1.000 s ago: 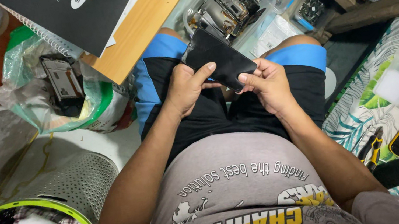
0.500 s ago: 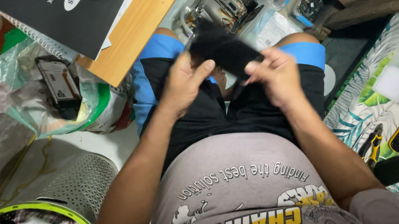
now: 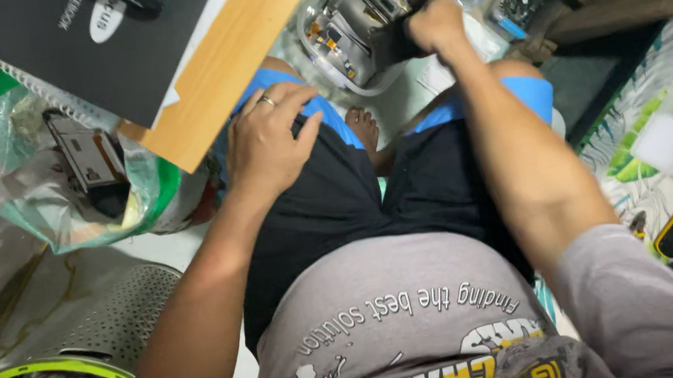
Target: The person disassembles a smartphone using a metal prying tool, separating the screen from the chassis and detaching internal components. They then handle a new screen assembly, peel off protective films, and prepare it for installation.
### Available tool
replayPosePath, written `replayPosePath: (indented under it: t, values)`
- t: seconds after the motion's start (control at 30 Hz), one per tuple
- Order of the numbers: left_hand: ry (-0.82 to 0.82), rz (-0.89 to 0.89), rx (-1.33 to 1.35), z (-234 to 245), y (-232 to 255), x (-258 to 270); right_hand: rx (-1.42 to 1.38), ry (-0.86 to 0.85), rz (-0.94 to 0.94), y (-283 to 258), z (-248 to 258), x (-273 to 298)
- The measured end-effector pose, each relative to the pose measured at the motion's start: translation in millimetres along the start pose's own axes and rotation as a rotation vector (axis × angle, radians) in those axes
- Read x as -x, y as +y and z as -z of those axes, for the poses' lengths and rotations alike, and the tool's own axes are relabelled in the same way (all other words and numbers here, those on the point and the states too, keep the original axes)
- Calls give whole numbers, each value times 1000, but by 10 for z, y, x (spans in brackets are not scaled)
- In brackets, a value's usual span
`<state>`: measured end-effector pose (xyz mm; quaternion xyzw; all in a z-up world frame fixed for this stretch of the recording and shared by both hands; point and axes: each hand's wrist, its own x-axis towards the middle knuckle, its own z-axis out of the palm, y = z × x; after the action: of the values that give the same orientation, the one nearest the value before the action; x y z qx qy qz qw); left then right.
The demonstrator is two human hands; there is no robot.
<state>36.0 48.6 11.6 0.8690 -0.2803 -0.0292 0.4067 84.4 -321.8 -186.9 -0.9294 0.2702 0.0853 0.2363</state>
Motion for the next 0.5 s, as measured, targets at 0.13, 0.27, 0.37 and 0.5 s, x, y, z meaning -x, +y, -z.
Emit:
replayPosePath:
  t: [0.13, 0.27, 0.37, 0.5]
  values:
    - [44, -2, -6, -12, -31, -70, -112, 189, -48, 189, -537, -49]
    - [47, 49, 103, -57, -85, -125, -274, 157, -169, 204, -664, 63]
    - [62, 54, 143, -58, -94, -130, -233, 97, -202, 106, -652, 127]
    - [70, 60, 163, -27, -81, -156, -275, 145, -220, 130, -772, 198]
